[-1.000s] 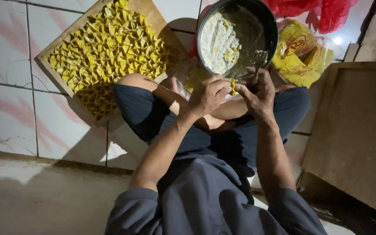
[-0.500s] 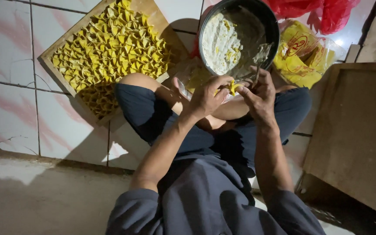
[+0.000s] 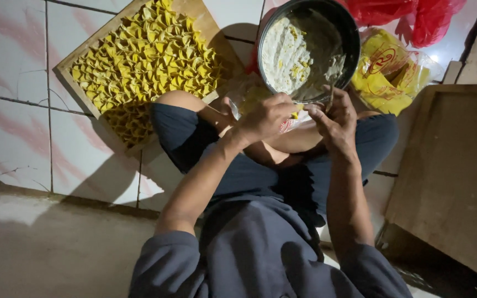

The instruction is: Preparing small filled food items by placing filling on dough squares using a spatula, folding them into shapes, and arranging them on a board.

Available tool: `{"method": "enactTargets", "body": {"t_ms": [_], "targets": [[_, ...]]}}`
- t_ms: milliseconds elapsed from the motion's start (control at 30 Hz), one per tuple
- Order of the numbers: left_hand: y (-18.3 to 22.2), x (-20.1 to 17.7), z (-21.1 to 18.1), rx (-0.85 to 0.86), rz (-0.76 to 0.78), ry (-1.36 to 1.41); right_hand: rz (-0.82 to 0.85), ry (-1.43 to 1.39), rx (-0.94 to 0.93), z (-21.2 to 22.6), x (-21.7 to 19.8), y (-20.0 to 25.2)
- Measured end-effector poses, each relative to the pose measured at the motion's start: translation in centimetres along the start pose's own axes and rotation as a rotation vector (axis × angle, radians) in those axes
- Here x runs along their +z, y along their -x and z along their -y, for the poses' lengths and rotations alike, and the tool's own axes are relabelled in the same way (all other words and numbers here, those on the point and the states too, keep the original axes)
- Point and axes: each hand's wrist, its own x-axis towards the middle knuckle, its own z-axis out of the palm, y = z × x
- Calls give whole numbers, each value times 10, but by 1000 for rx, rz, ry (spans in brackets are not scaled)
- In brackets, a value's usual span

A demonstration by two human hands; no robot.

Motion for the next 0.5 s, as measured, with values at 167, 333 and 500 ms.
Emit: {"method": "enactTargets", "body": {"t_ms": [167,333,500], "targets": [[7,-25,41,90,-21,-171,-30,64,40,-2,-5,-2],[10,-77,95,-8,-56,-100,-41,20,44,-6,-5,-6],[-29,-173,109,-524,75,-285,-38,137,113,0,2,-5]]}}
